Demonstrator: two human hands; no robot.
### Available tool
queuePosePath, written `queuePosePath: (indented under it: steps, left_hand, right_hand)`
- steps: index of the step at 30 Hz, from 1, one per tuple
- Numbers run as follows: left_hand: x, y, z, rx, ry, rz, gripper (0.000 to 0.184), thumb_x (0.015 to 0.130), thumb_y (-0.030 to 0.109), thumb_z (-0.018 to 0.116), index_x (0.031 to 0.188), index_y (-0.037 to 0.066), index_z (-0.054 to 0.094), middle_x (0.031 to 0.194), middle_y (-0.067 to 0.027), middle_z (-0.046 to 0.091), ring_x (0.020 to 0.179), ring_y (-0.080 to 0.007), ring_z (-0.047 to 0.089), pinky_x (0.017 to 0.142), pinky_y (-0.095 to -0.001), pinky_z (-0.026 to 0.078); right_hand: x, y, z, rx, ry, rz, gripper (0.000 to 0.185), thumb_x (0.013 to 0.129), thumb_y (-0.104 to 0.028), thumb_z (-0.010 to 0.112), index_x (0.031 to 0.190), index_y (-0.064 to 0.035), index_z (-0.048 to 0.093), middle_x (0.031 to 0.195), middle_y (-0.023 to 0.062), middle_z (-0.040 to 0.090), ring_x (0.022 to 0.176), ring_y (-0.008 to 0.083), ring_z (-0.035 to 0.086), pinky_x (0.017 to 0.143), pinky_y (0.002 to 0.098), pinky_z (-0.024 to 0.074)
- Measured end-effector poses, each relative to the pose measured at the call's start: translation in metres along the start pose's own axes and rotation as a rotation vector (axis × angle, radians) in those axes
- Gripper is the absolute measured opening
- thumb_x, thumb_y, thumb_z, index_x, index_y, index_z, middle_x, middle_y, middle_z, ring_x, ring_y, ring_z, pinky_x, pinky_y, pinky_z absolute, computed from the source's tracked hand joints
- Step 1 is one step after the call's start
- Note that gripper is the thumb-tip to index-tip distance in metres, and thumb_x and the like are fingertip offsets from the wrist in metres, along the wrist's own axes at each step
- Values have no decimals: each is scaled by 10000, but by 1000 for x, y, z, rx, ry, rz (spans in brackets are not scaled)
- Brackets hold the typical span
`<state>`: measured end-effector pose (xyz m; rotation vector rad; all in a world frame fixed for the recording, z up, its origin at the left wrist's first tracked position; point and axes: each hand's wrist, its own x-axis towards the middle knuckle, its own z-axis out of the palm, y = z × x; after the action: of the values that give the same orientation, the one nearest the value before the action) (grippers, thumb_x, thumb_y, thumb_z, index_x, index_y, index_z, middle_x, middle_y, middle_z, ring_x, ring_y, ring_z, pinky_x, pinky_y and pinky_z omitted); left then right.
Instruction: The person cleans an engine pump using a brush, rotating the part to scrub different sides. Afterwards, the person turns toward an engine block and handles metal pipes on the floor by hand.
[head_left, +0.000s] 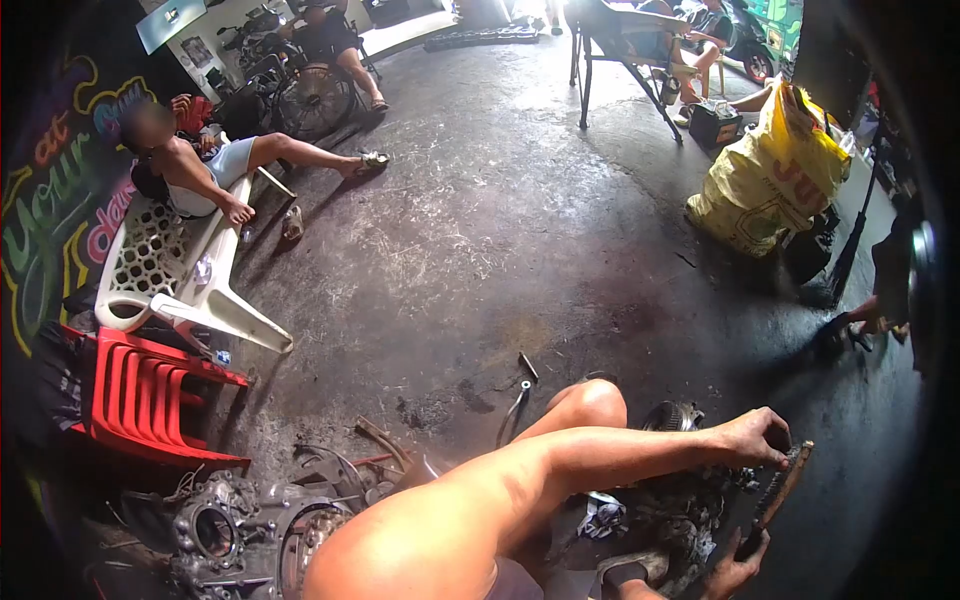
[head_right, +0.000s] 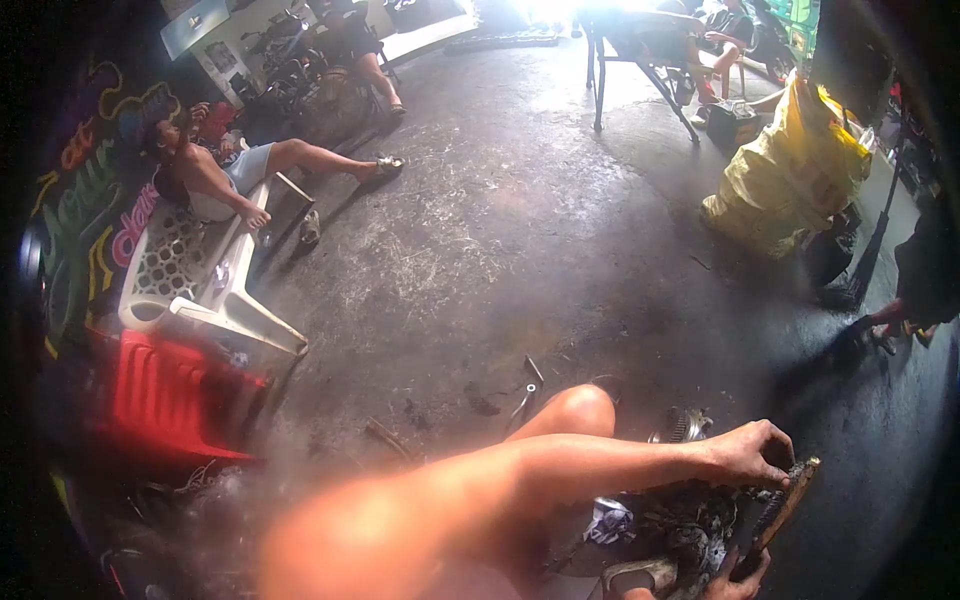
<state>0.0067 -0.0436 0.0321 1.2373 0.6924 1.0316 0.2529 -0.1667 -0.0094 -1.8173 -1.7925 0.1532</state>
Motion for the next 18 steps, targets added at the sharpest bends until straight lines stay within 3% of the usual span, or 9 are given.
queuePosePath:
  steps: [3, 10, 13, 18]
  left_hand:
    - [-2, 5, -1, 49, -18, -54, 408, 812, 219, 799, 1087, -48, 660, 1017, -148, 720, 928, -206, 672, 822, -353, 532]
    - [4, -3, -2, 20, 33, -2, 398, 816, 226, 803, 1077, -35, 655, 1021, -137, 714, 962, -203, 656, 882, -350, 509]
    - [6, -2, -1, -15, -11, -19, 379, 825, 224, 796, 1065, -32, 654, 1011, -126, 713, 964, -199, 651, 889, -355, 504]
    - [8, -7, 1, -105, -42, 23, 464, 832, 269, 796, 1160, -24, 649, 1085, -148, 705, 1052, -215, 642, 951, -359, 494]
  right_hand:
    - [0, -15, -4, -38, -12, 84, 509, 848, -372, 766, 1195, -18, 647, 1044, 189, 722, 936, 331, 705, 819, 395, 550]
    - [1, -26, -9, -36, -72, 205, 590, 823, -434, 786, 1186, 10, 647, 1089, 213, 702, 1007, 350, 678, 876, 436, 534]
    - [0, 2, -1, 185, -101, 75, 426, 927, -203, 674, 1206, 97, 557, 1135, 249, 642, 1050, 369, 612, 937, 419, 461]
    - [-2, -10, -1, 61, -23, 43, 408, 895, -163, 688, 1176, 101, 556, 1065, 250, 649, 986, 380, 622, 905, 414, 469]
